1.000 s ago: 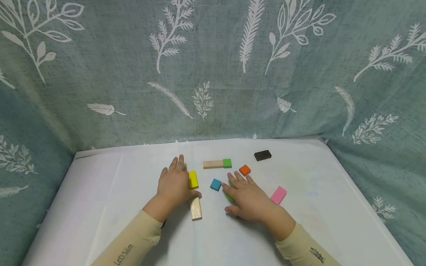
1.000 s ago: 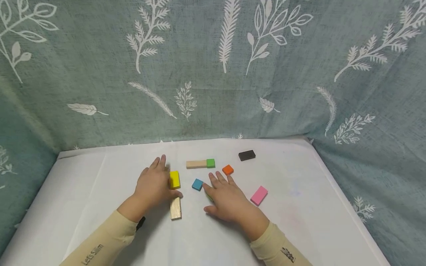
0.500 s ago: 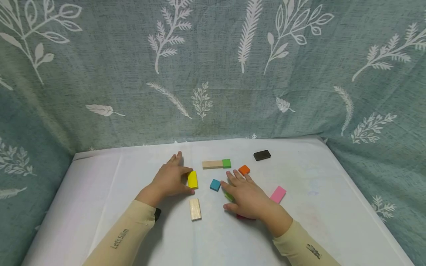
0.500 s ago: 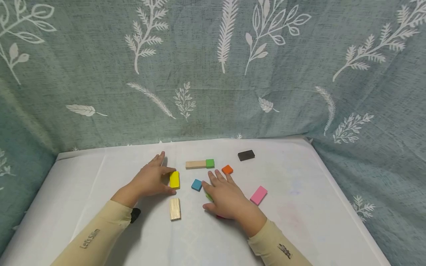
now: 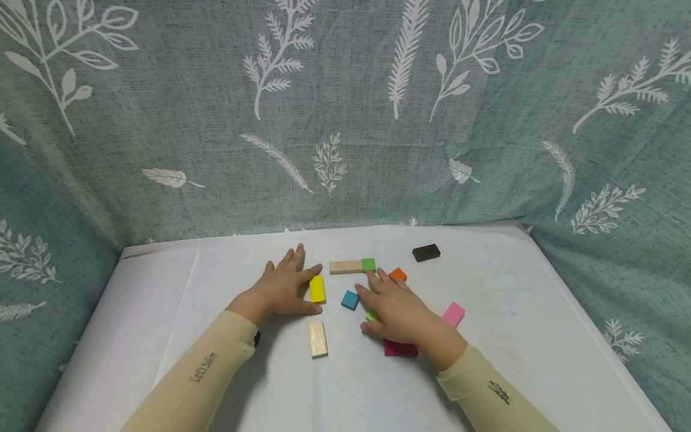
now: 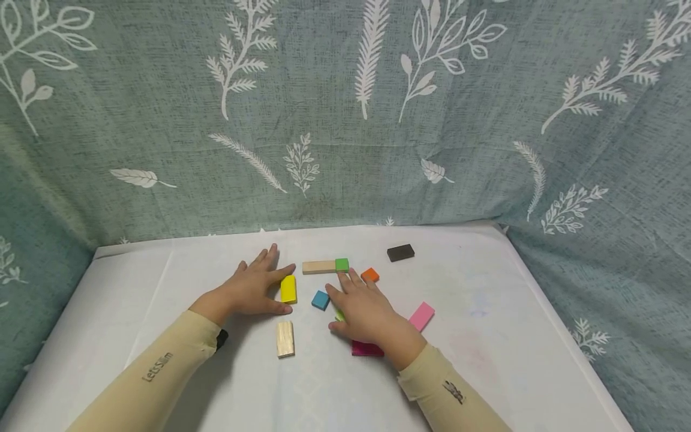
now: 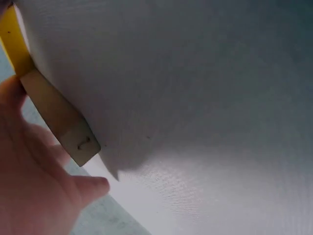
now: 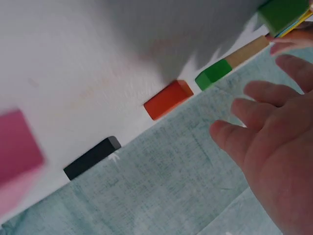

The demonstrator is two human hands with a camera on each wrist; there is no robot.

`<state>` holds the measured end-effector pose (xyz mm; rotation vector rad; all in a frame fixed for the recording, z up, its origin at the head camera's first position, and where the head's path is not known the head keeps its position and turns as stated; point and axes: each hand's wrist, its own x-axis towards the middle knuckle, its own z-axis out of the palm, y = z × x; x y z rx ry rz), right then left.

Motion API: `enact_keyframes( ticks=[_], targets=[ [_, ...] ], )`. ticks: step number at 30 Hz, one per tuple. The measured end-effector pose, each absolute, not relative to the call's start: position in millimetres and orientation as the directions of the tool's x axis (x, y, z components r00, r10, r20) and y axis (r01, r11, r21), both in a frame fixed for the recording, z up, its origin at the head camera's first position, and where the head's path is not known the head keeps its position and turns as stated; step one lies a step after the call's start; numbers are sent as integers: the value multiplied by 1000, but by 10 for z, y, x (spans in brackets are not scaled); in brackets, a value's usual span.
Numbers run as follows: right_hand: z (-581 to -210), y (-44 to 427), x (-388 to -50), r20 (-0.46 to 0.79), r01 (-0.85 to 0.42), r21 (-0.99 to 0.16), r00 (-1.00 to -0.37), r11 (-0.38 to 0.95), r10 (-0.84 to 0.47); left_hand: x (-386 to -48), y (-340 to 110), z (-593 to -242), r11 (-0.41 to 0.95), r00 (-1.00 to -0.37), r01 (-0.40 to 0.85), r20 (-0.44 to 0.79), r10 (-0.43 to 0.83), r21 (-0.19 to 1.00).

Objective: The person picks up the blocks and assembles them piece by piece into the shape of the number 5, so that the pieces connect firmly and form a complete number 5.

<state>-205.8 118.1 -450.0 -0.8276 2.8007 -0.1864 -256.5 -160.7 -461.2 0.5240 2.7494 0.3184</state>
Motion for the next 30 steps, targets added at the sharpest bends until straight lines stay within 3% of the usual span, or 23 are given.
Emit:
enact_keyframes(
  ticks=[4, 12, 20, 30],
  targets=[
    [-4478, 1126, -2191, -140, -539, -164, -816, 826, -560, -2598, -1604, -4626, 900, -885, 311, -251, 391, 306],
    [-4528, 1083, -2326, -197, -505, -146, -828, 851, -525, -2679, -1563, -4608, 871, -920, 255, -173, 353, 419],
    [-4544, 1046, -2385, -226, -461, -186, -839, 868, -494, -2770, -1487, -4573, 907, -908, 177, -292, 300, 383],
    [-4537, 1032, -2434, -231, -444, -177, -849, 878, -476, -2845, -1434, -4586, 901, -893, 160, -329, 307, 404]
  ],
)
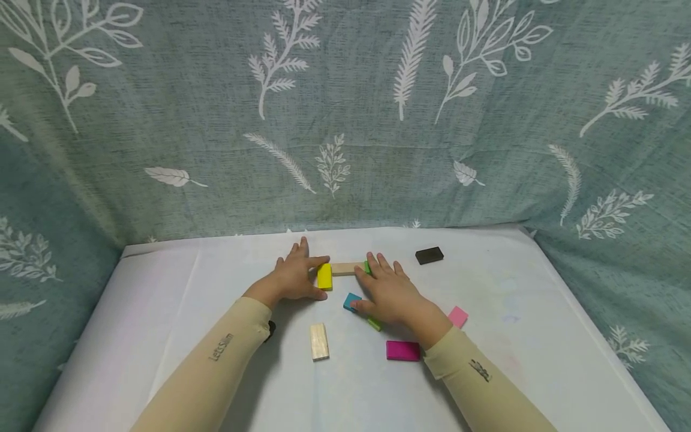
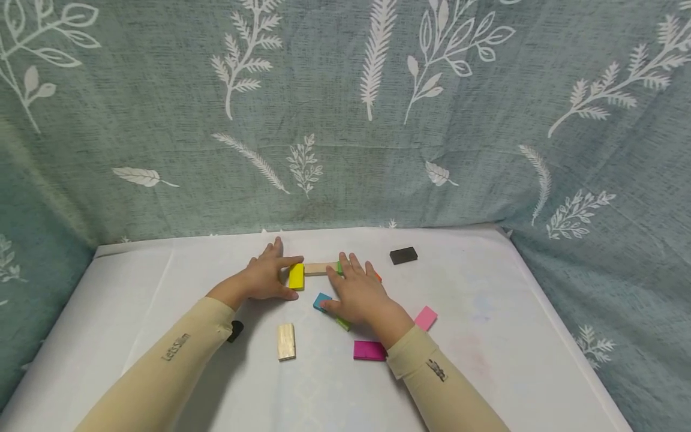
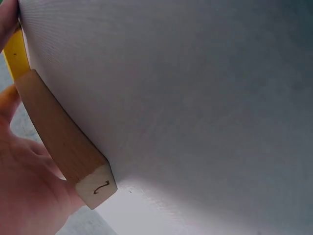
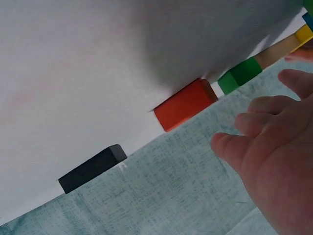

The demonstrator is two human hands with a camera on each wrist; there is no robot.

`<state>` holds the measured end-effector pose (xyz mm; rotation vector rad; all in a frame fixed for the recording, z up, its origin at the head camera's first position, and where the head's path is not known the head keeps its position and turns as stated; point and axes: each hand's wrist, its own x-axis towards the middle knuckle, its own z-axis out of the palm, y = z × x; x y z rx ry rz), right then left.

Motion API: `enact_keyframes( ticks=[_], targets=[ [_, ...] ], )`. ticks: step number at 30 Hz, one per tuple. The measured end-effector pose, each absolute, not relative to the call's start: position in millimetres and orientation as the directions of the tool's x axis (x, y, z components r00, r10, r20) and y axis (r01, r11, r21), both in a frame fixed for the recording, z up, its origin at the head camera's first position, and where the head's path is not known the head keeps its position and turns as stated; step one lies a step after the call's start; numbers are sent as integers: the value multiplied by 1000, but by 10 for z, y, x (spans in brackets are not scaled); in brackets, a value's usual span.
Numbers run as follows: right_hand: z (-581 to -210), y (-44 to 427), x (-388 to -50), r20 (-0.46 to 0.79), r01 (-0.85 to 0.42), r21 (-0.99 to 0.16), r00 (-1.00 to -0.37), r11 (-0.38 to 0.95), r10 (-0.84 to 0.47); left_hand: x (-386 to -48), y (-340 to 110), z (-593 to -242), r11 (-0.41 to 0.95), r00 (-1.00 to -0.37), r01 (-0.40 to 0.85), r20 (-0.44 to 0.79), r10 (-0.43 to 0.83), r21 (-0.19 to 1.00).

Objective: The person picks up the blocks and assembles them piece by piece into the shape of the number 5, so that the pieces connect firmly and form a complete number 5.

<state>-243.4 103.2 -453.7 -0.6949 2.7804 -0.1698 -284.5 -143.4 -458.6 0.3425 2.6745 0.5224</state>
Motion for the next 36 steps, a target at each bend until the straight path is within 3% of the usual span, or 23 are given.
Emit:
enact_keyframes(
  ticks=[19, 23, 29, 33, 36],
  targets=[
    [-4556, 1005, -2404, -237, -470, -180, -832, 864, -502, -2868, -1397, -4586, 896, -894, 139, -336, 296, 421],
    [-4548, 1023, -2397, -229, -468, -192, -834, 863, -503, -2780, -1478, -4510, 877, -920, 131, -272, 281, 461],
    [-4553, 1031, -2304, -197, -480, -173, -839, 860, -507, -2080, -1638, -4385, 854, -944, 245, -89, 319, 458],
    [-4560, 929, -2225, -172, -536, -157, -812, 830, -557, -1573, -1609, -4489, 891, -922, 314, -118, 368, 327],
    [-4587, 844, -2177, -168, -558, -128, -802, 820, -573, -1432, -1519, -4595, 912, -922, 321, -138, 362, 255]
  ],
)
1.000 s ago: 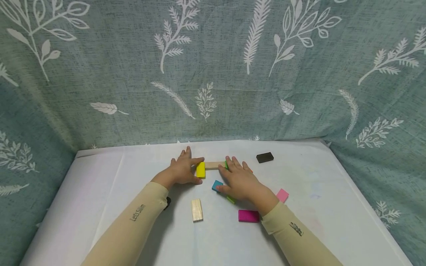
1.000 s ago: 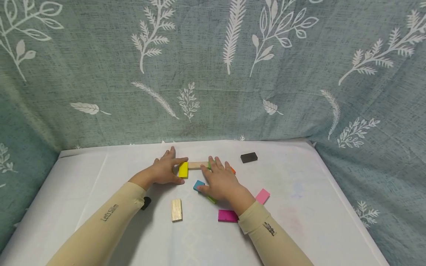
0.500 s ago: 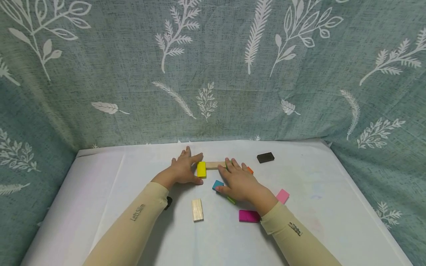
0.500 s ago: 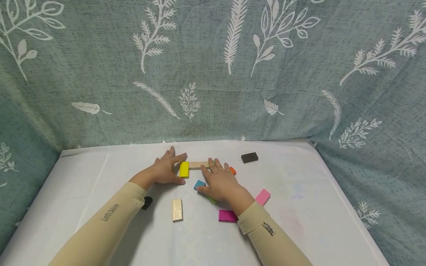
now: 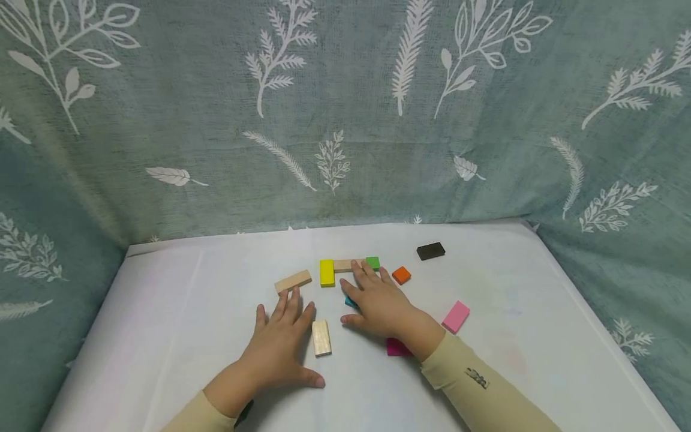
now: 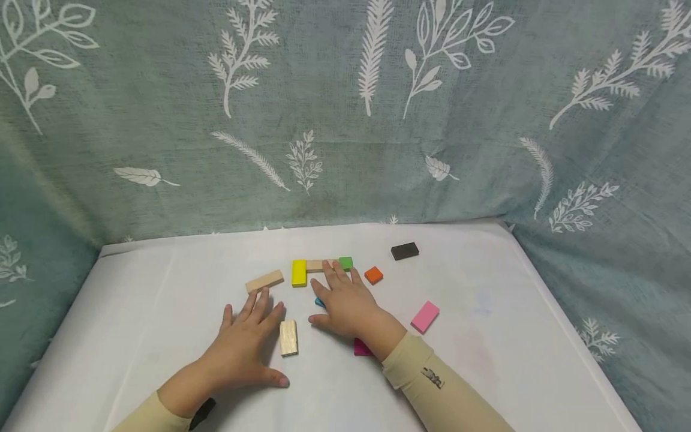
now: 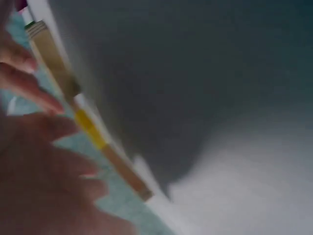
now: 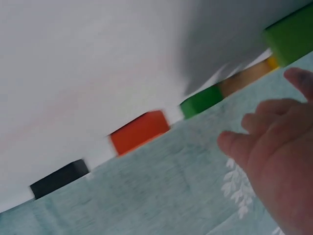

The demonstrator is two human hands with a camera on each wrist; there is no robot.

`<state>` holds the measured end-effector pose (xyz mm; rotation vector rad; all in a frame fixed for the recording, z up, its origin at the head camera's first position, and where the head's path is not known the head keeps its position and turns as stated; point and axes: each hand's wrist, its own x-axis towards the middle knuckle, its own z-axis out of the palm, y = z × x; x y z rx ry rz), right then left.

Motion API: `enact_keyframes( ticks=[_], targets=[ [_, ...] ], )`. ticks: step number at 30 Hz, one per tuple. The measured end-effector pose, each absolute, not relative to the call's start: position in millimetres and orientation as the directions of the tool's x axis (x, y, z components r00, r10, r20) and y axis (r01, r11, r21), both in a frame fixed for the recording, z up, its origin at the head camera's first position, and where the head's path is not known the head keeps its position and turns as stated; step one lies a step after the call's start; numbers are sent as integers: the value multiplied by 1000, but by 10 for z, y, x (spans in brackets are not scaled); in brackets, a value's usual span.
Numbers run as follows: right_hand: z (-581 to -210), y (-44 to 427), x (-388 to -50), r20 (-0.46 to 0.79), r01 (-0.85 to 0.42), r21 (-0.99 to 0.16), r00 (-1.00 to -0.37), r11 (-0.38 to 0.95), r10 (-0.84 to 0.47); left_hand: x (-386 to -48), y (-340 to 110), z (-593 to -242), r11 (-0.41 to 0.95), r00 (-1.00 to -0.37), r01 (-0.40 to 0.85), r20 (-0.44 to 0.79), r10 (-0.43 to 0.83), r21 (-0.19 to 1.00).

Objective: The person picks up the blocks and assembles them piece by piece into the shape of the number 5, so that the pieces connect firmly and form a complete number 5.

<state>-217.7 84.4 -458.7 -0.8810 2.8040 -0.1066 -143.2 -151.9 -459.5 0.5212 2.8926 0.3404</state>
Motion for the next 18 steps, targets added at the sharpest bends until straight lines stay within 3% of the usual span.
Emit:
enact_keyframes(
  ticks=[12, 18],
  targets=[
    [-4651, 827, -2136, -156, -591, 25, -799, 806, -581, -1500, -1370, -4632, 936, -942, 243, -166, 291, 256],
    [-4631, 1038, -2096, -120, -558, -9, -823, 830, -555, -1522, -1346, -4639, 925, -946, 258, -121, 300, 278]
  ],
)
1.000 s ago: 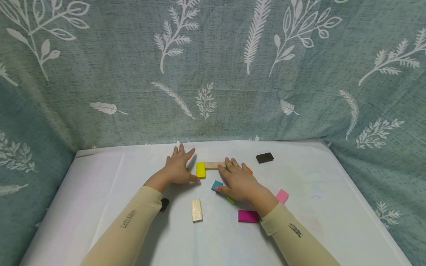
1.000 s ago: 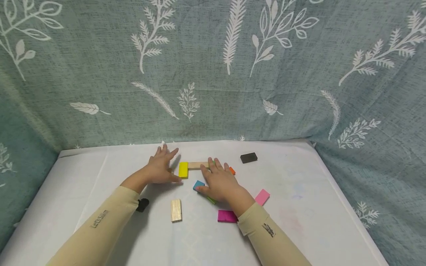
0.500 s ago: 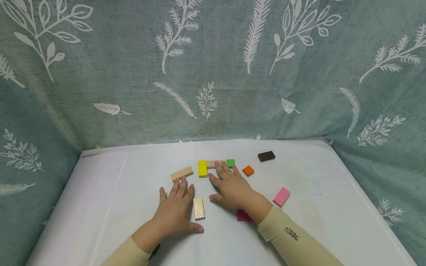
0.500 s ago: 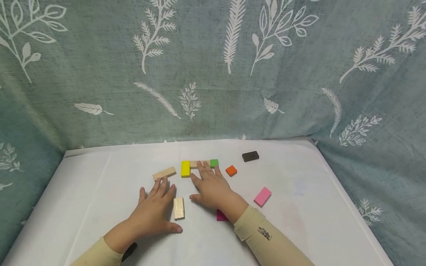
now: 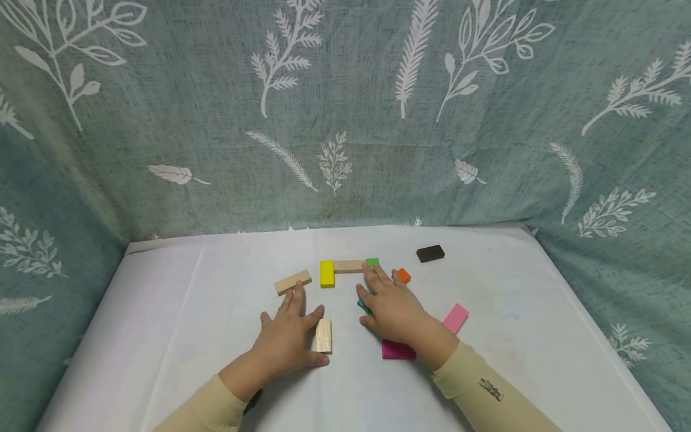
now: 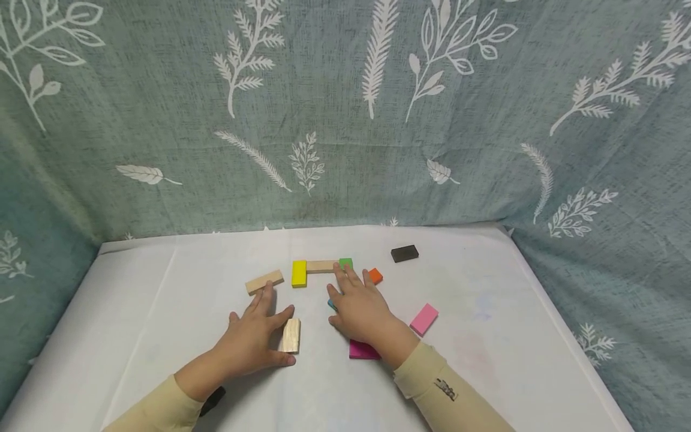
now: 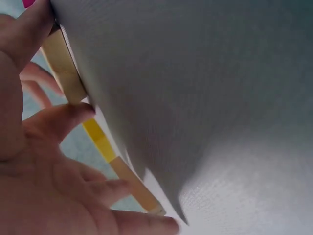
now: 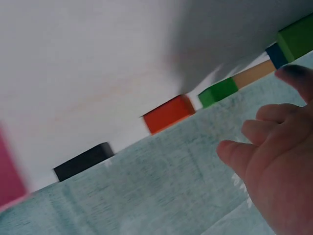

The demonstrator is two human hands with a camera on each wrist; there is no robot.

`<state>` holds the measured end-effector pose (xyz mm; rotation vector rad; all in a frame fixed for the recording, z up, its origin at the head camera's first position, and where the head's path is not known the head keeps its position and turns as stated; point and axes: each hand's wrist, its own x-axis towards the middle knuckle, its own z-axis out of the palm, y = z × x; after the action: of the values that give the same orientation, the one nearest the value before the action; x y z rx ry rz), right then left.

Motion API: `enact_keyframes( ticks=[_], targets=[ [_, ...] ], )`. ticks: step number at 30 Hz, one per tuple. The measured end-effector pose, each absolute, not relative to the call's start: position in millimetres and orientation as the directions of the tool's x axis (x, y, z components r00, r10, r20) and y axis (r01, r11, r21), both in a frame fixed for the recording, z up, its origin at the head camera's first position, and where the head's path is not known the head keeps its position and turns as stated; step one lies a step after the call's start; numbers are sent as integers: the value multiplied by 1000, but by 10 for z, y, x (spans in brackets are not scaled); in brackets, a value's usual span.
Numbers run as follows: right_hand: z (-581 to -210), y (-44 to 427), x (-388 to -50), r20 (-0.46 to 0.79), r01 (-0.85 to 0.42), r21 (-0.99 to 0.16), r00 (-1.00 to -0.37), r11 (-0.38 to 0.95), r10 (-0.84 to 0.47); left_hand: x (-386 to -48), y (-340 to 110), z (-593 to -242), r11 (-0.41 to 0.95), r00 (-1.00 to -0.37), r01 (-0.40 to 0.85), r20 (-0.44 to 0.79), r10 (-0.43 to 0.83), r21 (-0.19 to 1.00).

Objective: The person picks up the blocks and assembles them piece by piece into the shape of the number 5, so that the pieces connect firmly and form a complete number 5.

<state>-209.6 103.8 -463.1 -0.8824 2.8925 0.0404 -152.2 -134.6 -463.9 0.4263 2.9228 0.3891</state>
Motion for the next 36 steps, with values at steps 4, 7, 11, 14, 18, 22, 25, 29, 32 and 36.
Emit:
enact_keyframes(
  ticks=[4, 7, 11, 14, 18, 22, 25, 29, 32, 36],
  targets=[
    [-4609, 1156, -2058, -118, -523, -69, -842, 850, -527, -1552, -1307, -4636, 924, -955, 269, -52, 293, 271],
    [-4600, 1203, -2058, -122, -504, -86, -851, 859, -511, -1610, -1285, -4639, 928, -961, 266, -2, 276, 261],
    [-4606, 1223, -2062, -124, -492, -98, -857, 865, -501, -1748, -1270, -4634, 935, -965, 264, 52, 259, 235],
    [-4610, 1214, -2053, -134, -492, -110, -854, 864, -503, -1862, -1260, -4637, 940, -966, 259, 54, 253, 223],
    [-4608, 1194, -2037, -141, -501, -125, -846, 857, -515, -1964, -1254, -4628, 947, -967, 252, 17, 253, 197],
    [-4601, 1187, -2029, -146, -501, -121, -845, 857, -515, -2003, -1241, -4601, 955, -966, 252, -20, 258, 159],
    [-4599, 1195, -2028, -148, -497, -112, -848, 861, -509, -2005, -1220, -4586, 951, -960, 273, -15, 278, 144],
    [-4603, 1208, -2032, -140, -496, -104, -851, 862, -507, -1976, -1186, -4571, 924, -934, 358, 41, 355, 134],
    [-4606, 1212, -2034, -131, -500, -104, -850, 860, -510, -1945, -1172, -4570, 901, -904, 428, 56, 425, 77],
    [-4605, 1218, -2028, -124, -503, -103, -849, 858, -513, -1914, -1161, -4569, 884, -882, 468, 64, 468, -9]
  ],
)
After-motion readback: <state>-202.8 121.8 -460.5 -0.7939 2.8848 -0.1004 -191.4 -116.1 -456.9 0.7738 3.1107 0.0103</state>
